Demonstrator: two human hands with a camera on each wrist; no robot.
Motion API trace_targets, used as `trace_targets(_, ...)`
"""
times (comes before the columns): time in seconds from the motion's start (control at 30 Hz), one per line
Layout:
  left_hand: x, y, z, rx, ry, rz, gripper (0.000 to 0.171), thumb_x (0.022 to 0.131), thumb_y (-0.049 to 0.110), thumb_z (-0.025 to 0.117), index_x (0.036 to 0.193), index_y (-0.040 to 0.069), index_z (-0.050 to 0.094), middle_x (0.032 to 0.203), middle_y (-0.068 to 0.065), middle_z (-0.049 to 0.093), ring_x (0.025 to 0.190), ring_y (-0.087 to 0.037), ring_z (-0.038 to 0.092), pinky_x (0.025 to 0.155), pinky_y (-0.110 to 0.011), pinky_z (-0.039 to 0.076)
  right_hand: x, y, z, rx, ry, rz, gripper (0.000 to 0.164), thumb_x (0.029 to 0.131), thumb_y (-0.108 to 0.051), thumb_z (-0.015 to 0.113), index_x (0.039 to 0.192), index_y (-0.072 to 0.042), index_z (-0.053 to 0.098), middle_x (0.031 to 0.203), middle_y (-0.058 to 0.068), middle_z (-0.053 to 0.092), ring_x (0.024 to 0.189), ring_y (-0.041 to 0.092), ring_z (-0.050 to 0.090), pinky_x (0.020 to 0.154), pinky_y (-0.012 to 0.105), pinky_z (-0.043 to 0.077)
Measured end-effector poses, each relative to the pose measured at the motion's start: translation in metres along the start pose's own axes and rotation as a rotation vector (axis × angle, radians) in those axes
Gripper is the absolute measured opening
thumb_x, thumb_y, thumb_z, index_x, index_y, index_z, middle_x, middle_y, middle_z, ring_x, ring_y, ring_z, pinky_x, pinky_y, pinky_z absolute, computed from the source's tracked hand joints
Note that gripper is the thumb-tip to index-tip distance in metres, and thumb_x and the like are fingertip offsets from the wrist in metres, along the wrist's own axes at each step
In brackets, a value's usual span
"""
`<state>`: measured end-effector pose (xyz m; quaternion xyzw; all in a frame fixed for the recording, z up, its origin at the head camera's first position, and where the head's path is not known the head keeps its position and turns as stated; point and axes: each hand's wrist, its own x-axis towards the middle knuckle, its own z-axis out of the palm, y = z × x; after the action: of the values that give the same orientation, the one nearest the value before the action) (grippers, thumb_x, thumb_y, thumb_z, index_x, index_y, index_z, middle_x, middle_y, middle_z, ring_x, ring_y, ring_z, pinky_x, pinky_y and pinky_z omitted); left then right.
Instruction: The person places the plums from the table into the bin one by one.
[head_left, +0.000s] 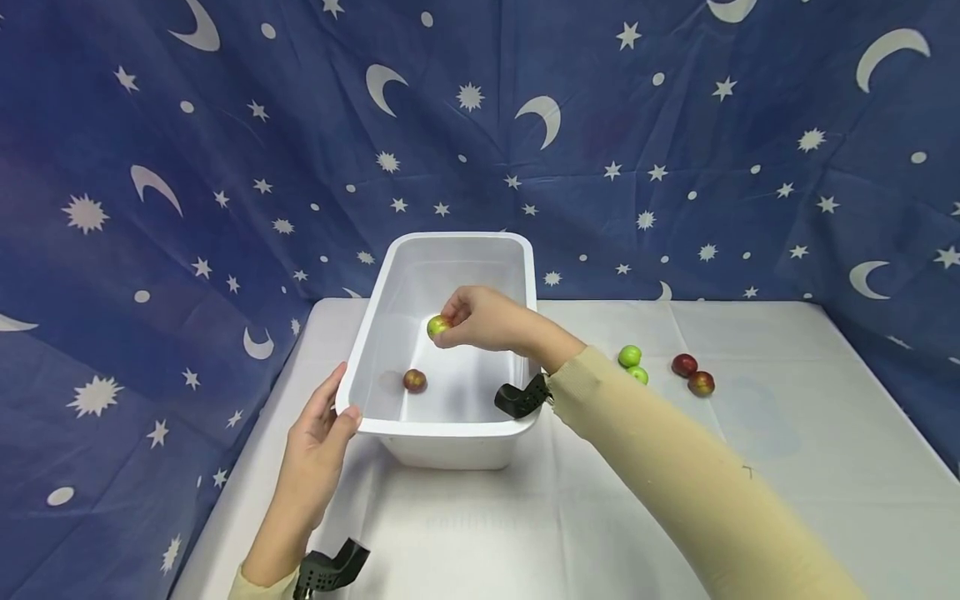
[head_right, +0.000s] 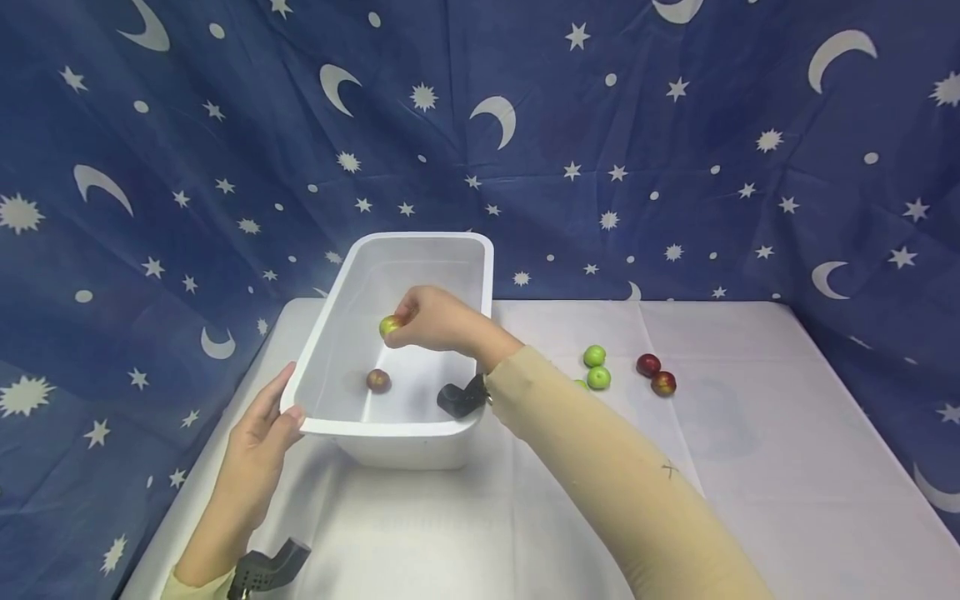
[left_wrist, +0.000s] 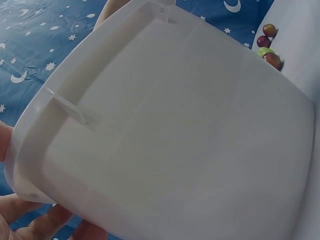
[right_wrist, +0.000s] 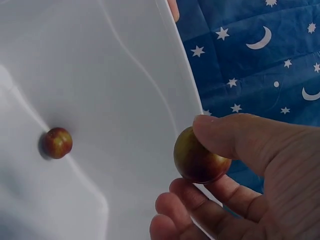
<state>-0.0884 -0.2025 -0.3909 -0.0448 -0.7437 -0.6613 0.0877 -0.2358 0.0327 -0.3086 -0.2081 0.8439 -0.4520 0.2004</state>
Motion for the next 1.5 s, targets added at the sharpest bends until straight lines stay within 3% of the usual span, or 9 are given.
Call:
trace_targets(0.4, 0.001, 0.000, 0.000, -0.006, 0.004, 0.000, 0.054, 0.101, 0.006, 0.047, 0.152, 0.014, 0.031, 0.154, -0.009, 0.029, 0.137, -0.028, 0.032, 0.097, -0.020, 0.040, 0.002, 0.001, 0.001, 0.037, -0.004, 0.016, 0.032, 0.081, -0.018, 0.079, 0.102, -0.006, 0.059, 0.096, 0.007, 0.065, 0.092, 0.019, 0.061, 0.084, 0.033, 0.048)
trace_targets(0.6, 0.000, -0.002, 0.000, -0.008, 0.004, -0.011, 0.054, 0.101, 0.007, 0.047, 0.153, 0.016, 0.031, 0.153, -0.010, 0.030, 0.136, -0.028, 0.033, 0.097, -0.019, 0.040, -0.001, 0.000, -0.001, -0.011, 0.020, 0.020, 0.035, 0.083, -0.024, 0.077, 0.109, -0.008, 0.059, 0.101, 0.004, 0.064, 0.095, 0.018, 0.060, 0.085, 0.034, 0.048)
trace_targets(0.77, 0.000, -0.002, 0.000, -0.010, 0.006, -0.013, 0.054, 0.101, 0.007, 0.047, 0.152, 0.014, 0.031, 0.153, -0.010, 0.030, 0.137, -0.028, 0.033, 0.097, -0.019, 0.040, -0.007, 0.001, -0.010, -0.041, 0.061, 0.007, 0.043, 0.084, -0.034, 0.076, 0.117, -0.011, 0.060, 0.104, 0.001, 0.064, 0.096, 0.016, 0.061, 0.085, 0.035, 0.049)
trace_targets(1.0, 0.000, 0.000, 0.000, 0.006, 0.005, -0.018, 0.054, 0.102, 0.008, 0.047, 0.153, 0.015, 0.031, 0.154, -0.010, 0.029, 0.137, -0.028, 0.031, 0.097, -0.018, 0.040, -0.027, 0.007, -0.033, 0.048, 0.157, -0.031, 0.050, 0.083, -0.043, 0.075, 0.122, -0.015, 0.060, 0.108, 0.001, 0.064, 0.099, 0.017, 0.060, 0.087, 0.039, 0.048)
trace_targets(1.3, 0.001, -0.001, 0.000, -0.008, 0.008, -0.017, 0.054, 0.101, 0.008, 0.048, 0.152, 0.018, 0.033, 0.154, -0.009, 0.029, 0.137, -0.028, 0.031, 0.097, -0.018, 0.040, -0.059, 0.033, -0.059, 0.095, 0.298, -0.009, 0.053, 0.081, -0.048, 0.076, 0.122, -0.018, 0.059, 0.109, 0.001, 0.064, 0.098, 0.019, 0.060, 0.084, 0.038, 0.050)
trace_targets(1.5, 0.001, -0.002, -0.001, -0.014, 0.000, -0.016, 0.054, 0.102, 0.009, 0.049, 0.152, 0.019, 0.032, 0.153, -0.009, 0.030, 0.136, -0.029, 0.033, 0.095, -0.019, 0.041, -0.079, 0.065, -0.068, 0.076, 0.323, 0.039, 0.060, 0.081, -0.053, 0.073, 0.127, -0.018, 0.057, 0.113, 0.002, 0.062, 0.101, 0.020, 0.059, 0.089, 0.042, 0.049)
